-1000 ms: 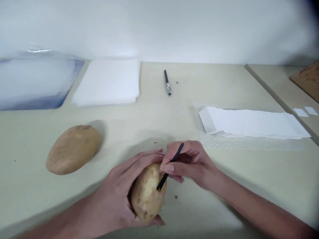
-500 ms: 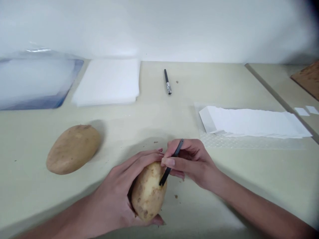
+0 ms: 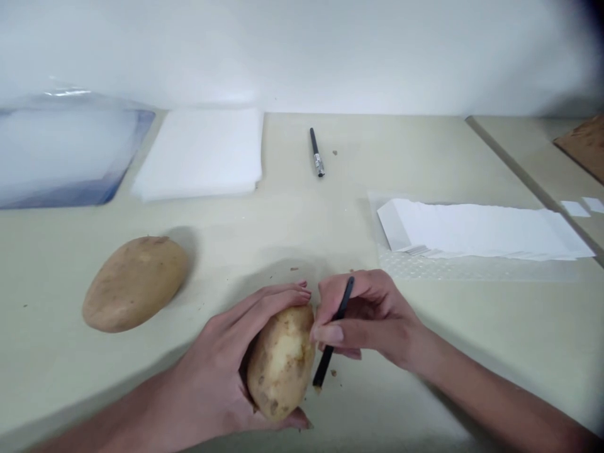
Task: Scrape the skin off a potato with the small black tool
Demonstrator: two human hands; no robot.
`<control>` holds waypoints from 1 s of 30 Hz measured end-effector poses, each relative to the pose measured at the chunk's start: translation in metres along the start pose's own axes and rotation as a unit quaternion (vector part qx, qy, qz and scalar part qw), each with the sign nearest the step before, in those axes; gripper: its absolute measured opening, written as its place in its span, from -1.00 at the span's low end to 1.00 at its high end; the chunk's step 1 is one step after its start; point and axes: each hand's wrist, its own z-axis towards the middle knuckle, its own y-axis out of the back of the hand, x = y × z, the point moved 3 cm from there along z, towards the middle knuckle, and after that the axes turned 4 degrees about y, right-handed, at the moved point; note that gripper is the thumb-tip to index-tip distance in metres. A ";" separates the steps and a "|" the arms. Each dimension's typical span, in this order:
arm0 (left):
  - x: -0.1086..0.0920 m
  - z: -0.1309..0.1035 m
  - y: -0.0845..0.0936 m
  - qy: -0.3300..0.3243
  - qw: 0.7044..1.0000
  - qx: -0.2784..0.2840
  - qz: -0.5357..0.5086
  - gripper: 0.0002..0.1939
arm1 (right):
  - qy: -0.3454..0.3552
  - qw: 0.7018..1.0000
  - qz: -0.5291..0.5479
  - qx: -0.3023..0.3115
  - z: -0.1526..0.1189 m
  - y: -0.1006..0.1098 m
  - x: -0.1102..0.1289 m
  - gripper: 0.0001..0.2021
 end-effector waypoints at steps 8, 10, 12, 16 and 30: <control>0.001 -0.001 0.001 0.012 1.000 0.015 -0.012 0.06 | 0.075 0.993 -0.066 -0.060 0.004 0.008 0.006 -0.94; 0.001 -0.002 0.001 0.013 1.000 0.007 -0.015 0.05 | 0.062 0.994 -0.064 -0.058 0.005 0.007 0.006 -0.97; 0.002 -0.002 0.001 0.019 1.000 0.000 -0.014 0.05 | 0.047 0.995 -0.063 -0.056 0.005 0.007 0.006 -0.99; 0.002 -0.003 0.002 0.036 0.999 0.004 -0.016 0.04 | 0.051 0.996 -0.060 -0.052 0.005 0.008 0.007 -0.96; -0.010 -0.005 0.005 -0.039 0.996 -0.036 -0.069 0.17 | 0.216 0.969 -0.094 -0.078 0.005 0.005 0.028 -0.95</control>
